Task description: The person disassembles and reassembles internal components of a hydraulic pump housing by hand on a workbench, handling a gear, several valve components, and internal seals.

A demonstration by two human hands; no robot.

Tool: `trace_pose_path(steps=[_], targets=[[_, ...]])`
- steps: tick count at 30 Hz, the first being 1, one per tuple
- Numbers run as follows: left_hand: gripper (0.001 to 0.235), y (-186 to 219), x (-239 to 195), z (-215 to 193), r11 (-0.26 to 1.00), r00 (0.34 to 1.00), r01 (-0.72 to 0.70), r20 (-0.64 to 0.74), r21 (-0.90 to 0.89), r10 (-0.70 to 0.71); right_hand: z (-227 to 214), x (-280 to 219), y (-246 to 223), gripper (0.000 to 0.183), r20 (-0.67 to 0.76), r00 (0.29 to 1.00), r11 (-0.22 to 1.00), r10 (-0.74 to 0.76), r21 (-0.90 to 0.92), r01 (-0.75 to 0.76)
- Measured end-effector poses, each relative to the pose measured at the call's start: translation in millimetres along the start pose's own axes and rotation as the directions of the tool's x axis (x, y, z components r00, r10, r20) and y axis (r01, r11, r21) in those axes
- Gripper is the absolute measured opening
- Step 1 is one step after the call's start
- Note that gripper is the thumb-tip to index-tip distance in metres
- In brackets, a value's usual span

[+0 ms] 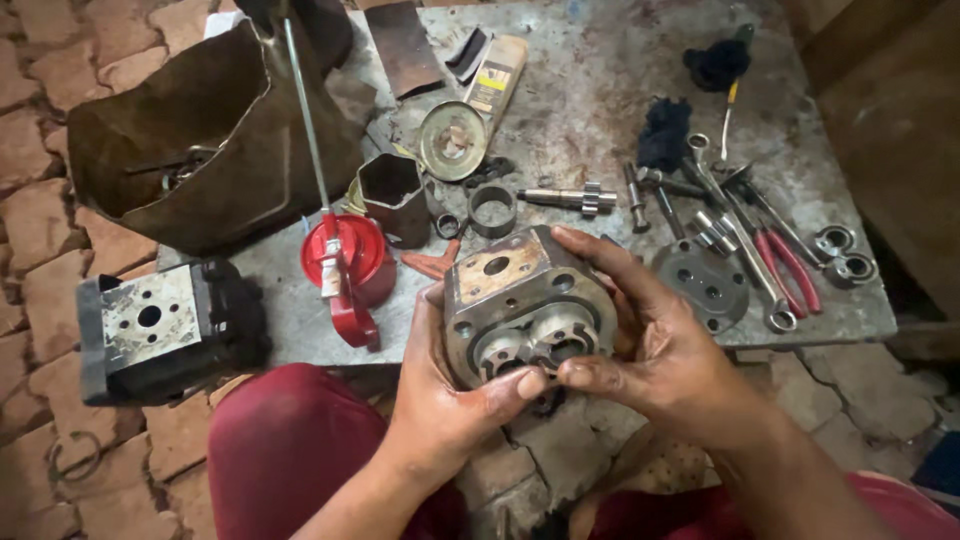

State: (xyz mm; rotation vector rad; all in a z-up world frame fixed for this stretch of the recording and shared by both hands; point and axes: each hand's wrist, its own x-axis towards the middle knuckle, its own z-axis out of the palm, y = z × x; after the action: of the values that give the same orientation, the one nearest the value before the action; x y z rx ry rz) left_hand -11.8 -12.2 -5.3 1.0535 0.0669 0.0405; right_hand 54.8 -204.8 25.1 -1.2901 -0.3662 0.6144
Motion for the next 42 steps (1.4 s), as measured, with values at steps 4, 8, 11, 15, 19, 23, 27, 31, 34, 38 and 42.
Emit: trace_pose_path(steps=[4,8,11,15,19,23,27,31,34,38,42], targets=[[0.088,0,0,-2,0.997,0.998,-0.05,0.042,0.05,0.048,-2,-2,4,0.089,-0.008,0.999,0.999,-0.038,0.018,0.038],[0.089,0,-1,-4,0.997,0.996,-0.064,0.069,0.051,0.061,-4,-4,14,0.085,0.004,0.981,0.98,-0.196,-0.013,0.196],[0.088,-2,0,-3,0.992,0.99,-0.116,0.086,0.055,0.111,-6,-2,17,0.087,-0.017,0.983,0.983,-0.181,-0.017,0.181],[0.089,-7,5,-4,0.997,0.995,-0.074,0.064,0.004,0.073,-7,1,14,0.086,-0.039,0.993,0.991,-0.114,-0.07,0.111],[0.084,-8,9,-10,1.0,0.999,0.015,0.043,0.022,-0.016,-4,7,9,0.081,-0.109,0.993,0.999,0.035,-0.013,-0.037],[0.081,-7,12,-9,0.985,0.989,0.144,-0.001,-0.095,-0.145,-3,7,4,0.079,-0.179,0.973,0.989,0.144,-0.001,-0.147],[0.078,-3,13,-11,0.954,0.963,0.257,-0.046,-0.157,-0.267,-4,7,9,0.08,-0.148,0.979,0.99,0.139,-0.014,-0.142],[0.076,-4,14,-8,0.966,0.972,0.223,-0.037,-0.134,-0.23,-5,7,13,0.078,-0.179,0.972,0.987,0.155,-0.006,-0.158],[0.074,-5,15,-9,0.965,0.97,0.232,-0.05,-0.121,-0.239,-4,9,14,0.075,-0.216,0.958,0.981,0.189,-0.008,-0.195],[0.072,-5,17,-9,0.953,0.956,0.284,-0.043,-0.102,-0.289,2,10,15,0.071,-0.207,0.963,0.985,0.17,0.048,-0.164],[0.068,-7,18,-9,0.954,0.954,0.283,-0.078,-0.096,-0.29,6,13,16,0.068,-0.249,0.956,0.988,0.157,0.039,-0.152]])
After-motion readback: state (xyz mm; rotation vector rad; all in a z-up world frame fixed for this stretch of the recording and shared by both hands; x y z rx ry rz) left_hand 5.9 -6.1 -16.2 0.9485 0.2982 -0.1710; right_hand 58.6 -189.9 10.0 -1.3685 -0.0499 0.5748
